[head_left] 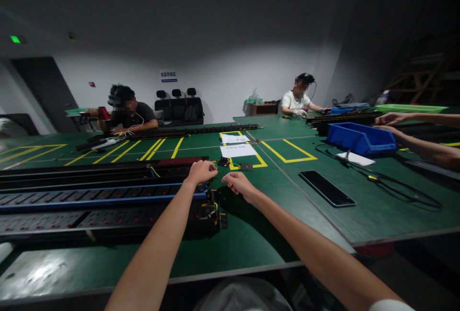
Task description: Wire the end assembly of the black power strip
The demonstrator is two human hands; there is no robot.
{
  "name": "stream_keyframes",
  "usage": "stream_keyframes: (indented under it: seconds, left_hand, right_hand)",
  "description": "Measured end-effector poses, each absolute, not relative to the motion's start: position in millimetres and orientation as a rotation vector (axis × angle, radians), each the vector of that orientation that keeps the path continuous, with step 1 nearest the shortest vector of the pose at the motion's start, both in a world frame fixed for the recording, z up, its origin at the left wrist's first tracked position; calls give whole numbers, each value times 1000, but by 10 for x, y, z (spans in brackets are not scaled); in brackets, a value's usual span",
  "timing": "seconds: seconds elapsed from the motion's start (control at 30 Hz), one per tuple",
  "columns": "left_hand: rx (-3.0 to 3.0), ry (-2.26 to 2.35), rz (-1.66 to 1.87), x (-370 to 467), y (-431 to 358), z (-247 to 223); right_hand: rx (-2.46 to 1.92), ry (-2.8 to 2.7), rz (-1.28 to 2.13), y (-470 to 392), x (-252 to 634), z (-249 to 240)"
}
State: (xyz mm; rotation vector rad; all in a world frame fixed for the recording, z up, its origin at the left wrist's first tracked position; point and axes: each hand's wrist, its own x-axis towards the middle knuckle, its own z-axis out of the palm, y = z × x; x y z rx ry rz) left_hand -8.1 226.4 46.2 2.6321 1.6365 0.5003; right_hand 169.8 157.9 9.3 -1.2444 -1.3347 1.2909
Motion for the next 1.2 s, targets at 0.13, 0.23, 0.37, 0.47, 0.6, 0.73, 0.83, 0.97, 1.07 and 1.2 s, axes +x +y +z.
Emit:
stream_keyframes:
  seconds: [0.13, 0.23, 0.37, 0.47, 0.6, 0.73, 0.83, 0.97, 1.07, 1.2]
  left_hand:
    - [2640, 1629, 502, -81, 2274, 452]
    - [2637, 1634, 498, -82, 2280, 445]
    - [2644, 1627, 501, -84, 2281, 445]
    - [2636, 1630, 494, -83, 2276, 452]
    - [2629, 1631, 490, -79, 2269, 464]
    - [2628, 1634, 488, -74, 2255, 475]
    - [2615, 1647, 480, -71, 2248, 481]
    - [2624, 1641, 487, -75, 2259, 470]
    - [2638, 1624, 497, -79, 2273, 455]
    - [2637, 1623, 494, -77, 2274, 451]
  right_hand:
    - [-1257, -1350, 1284, 1570, 1691, 109]
    - [-1276, -1358, 1275, 1564, 1687, 120]
    - [-1272, -1368, 1271, 1564, 1687, 115]
    - [-1268, -1382, 1267, 1569, 1687, 102]
    - [-1263, -1407, 1258, 1573, 1685, 90]
    - [-1264, -1436, 1247, 1572, 1685, 80]
    - [-1253, -1455, 1240, 1570, 1687, 73]
    - [-1262, -1466, 1241, 1560, 1689, 79]
    - [-1271, -1479, 1238, 1546, 1686, 95]
    - [-1278, -1498, 1226, 1537, 1679, 109]
